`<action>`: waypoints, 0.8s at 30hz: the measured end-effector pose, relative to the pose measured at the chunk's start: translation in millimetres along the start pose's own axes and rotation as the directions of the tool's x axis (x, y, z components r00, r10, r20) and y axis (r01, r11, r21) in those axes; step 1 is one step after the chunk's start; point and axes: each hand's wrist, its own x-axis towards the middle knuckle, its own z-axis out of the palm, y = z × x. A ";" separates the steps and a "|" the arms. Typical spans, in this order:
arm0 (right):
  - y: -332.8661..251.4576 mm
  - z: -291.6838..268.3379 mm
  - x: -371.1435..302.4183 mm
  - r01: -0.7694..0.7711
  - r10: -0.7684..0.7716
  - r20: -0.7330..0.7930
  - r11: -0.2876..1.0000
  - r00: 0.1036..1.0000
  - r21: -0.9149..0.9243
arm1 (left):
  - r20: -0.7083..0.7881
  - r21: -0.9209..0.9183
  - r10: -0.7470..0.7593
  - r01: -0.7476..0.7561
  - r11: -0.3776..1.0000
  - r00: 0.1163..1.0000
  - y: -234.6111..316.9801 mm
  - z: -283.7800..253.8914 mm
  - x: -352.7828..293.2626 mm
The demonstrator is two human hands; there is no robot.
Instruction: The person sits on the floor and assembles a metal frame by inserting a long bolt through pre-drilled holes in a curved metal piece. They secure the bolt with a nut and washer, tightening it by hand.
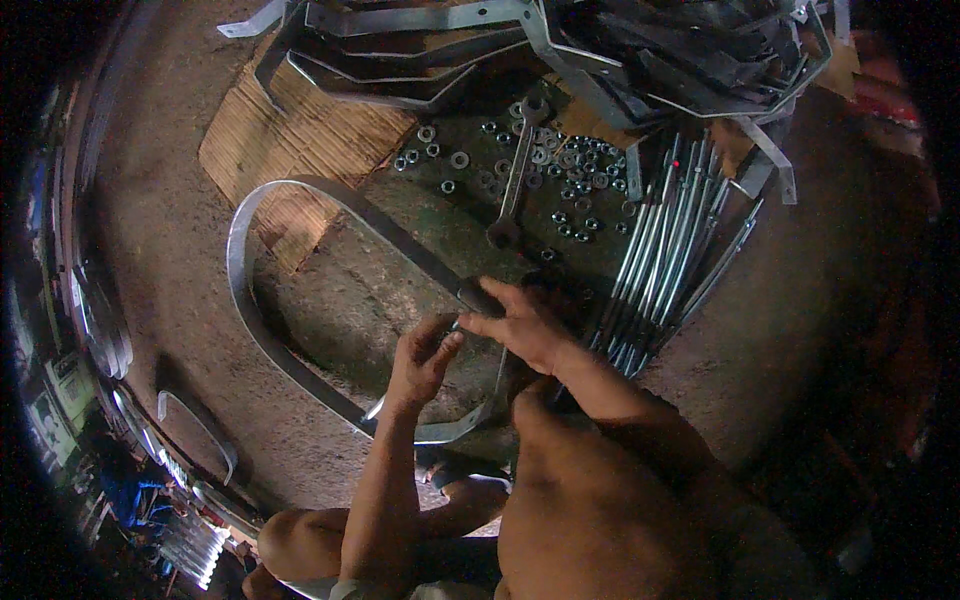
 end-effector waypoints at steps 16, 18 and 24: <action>-9.4 -13.7 19.9 0.017 -0.017 0.028 1.000 0.999 -0.009 | -0.175 0.114 0.214 -0.196 0.974 0.961 14.8 26.3 32.0; -11.4 -13.4 27.6 0.109 -0.118 -0.060 0.985 0.991 -0.132 | -0.218 0.078 0.282 -0.272 0.959 0.934 14.5 29.6 38.4; -57.1 -6.4 33.5 0.287 -0.617 -0.144 0.544 0.774 -0.788 | -0.411 0.594 0.556 -0.250 0.765 0.722 30.3 19.6 32.5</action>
